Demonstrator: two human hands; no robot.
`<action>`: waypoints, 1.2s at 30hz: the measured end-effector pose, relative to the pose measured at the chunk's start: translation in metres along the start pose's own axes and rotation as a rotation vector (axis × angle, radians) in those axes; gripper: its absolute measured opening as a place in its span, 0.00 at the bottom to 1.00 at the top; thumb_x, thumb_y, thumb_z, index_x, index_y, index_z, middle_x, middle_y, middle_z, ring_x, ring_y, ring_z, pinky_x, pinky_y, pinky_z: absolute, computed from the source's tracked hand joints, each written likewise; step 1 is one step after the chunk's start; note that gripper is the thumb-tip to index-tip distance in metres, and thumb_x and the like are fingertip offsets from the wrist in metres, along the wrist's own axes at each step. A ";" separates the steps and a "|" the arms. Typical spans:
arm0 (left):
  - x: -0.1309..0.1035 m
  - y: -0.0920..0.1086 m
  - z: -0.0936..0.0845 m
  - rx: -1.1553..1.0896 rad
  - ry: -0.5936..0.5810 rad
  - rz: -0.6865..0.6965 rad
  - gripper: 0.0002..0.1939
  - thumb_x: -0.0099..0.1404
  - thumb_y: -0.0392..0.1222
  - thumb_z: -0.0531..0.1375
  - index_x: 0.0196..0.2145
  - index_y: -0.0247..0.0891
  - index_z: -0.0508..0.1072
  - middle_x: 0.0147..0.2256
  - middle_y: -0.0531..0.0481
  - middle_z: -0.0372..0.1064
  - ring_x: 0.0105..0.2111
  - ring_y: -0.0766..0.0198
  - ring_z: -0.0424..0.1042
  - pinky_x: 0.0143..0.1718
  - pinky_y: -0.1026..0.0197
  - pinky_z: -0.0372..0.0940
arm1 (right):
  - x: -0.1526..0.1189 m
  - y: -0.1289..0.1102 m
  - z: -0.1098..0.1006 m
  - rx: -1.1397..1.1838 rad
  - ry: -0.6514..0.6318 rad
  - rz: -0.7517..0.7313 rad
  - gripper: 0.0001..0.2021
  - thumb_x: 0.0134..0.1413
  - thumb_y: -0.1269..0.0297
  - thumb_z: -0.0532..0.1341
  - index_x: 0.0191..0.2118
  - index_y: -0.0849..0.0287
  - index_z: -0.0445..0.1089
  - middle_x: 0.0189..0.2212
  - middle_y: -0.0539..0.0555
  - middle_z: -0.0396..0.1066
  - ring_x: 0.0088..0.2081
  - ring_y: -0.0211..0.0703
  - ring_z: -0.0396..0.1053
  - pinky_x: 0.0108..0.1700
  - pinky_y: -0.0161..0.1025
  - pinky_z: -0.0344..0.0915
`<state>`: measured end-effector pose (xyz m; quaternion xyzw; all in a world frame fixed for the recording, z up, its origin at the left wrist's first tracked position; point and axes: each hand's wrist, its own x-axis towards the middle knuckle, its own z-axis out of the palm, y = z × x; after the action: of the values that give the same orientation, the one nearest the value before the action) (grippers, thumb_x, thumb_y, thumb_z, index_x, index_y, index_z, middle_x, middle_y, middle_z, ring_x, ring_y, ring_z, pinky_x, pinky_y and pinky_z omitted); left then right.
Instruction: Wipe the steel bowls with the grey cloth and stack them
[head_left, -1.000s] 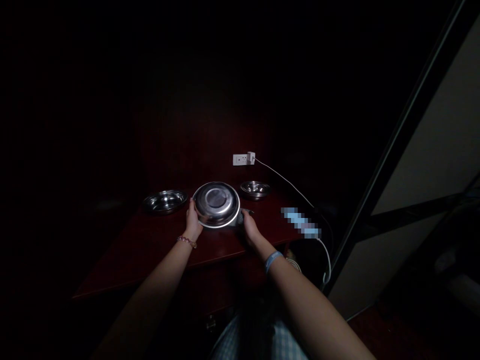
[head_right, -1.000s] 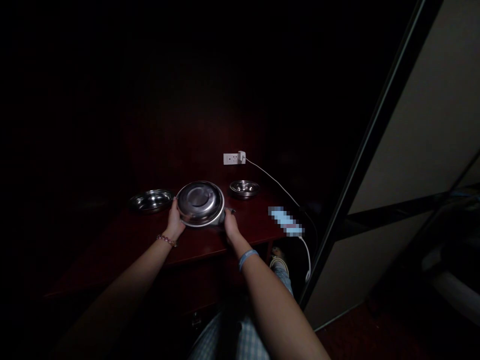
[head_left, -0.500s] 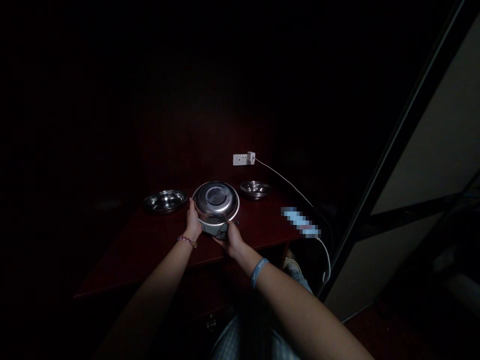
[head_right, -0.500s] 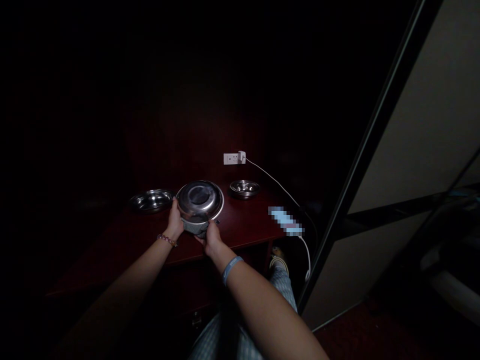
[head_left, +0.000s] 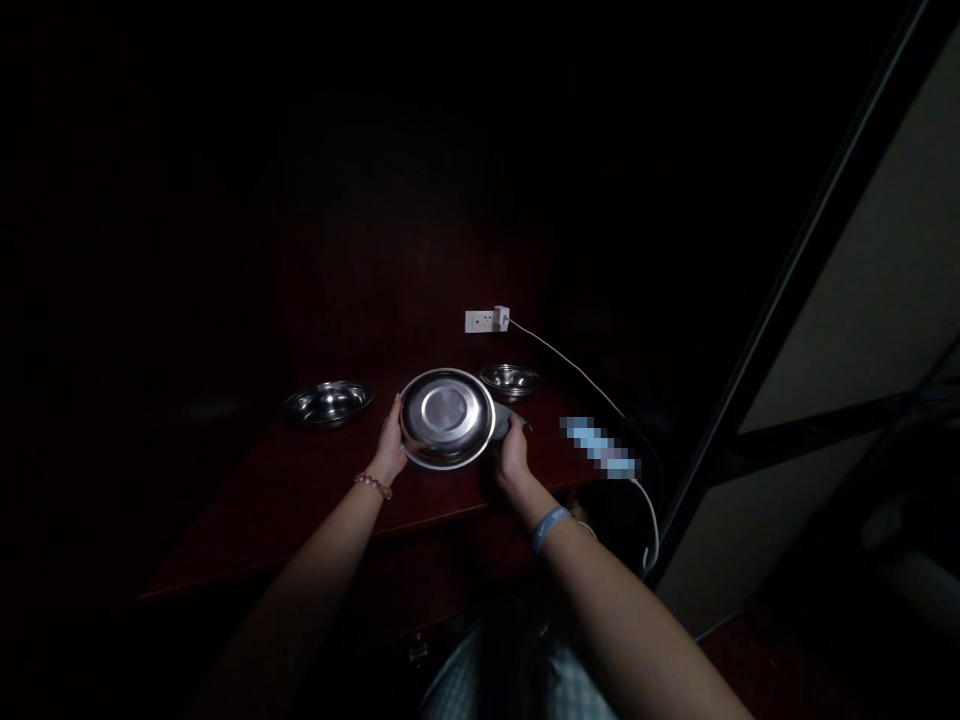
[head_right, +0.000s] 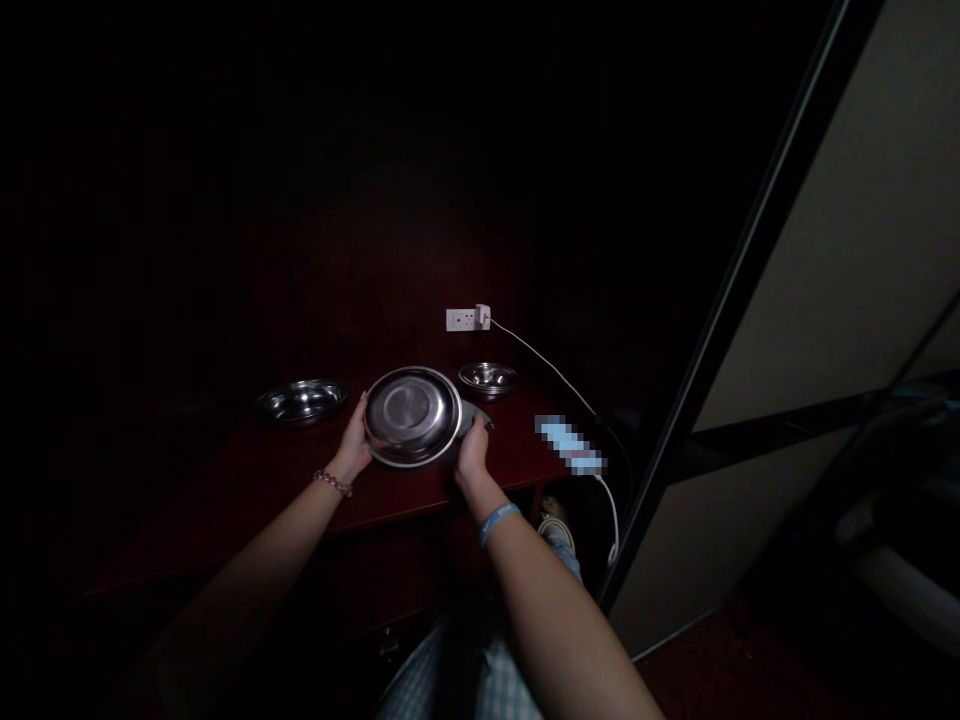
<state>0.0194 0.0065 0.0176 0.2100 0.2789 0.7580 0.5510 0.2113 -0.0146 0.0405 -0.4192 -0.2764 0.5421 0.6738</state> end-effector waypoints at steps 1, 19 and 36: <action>-0.001 0.000 0.001 0.006 0.021 0.001 0.12 0.73 0.49 0.60 0.42 0.39 0.80 0.38 0.48 0.83 0.44 0.57 0.82 0.52 0.57 0.75 | 0.002 0.000 0.000 -0.012 0.008 -0.054 0.15 0.63 0.57 0.54 0.36 0.56 0.76 0.33 0.52 0.81 0.41 0.46 0.78 0.49 0.40 0.74; -0.013 0.001 0.009 0.050 -0.020 -0.003 0.16 0.73 0.51 0.61 0.42 0.36 0.81 0.41 0.43 0.83 0.46 0.55 0.82 0.56 0.54 0.72 | -0.012 -0.009 -0.002 -0.715 -0.199 -0.767 0.26 0.69 0.60 0.50 0.66 0.62 0.67 0.67 0.65 0.67 0.68 0.53 0.61 0.73 0.56 0.52; -0.018 0.002 0.013 0.055 -0.015 0.023 0.16 0.74 0.50 0.59 0.42 0.36 0.81 0.41 0.44 0.84 0.48 0.54 0.81 0.57 0.54 0.72 | -0.011 -0.013 -0.004 -0.736 -0.262 -0.908 0.27 0.67 0.61 0.50 0.68 0.60 0.66 0.67 0.62 0.66 0.69 0.53 0.61 0.74 0.55 0.52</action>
<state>0.0319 -0.0087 0.0280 0.2340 0.2932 0.7547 0.5383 0.2178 -0.0269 0.0504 -0.3945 -0.6784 0.1157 0.6089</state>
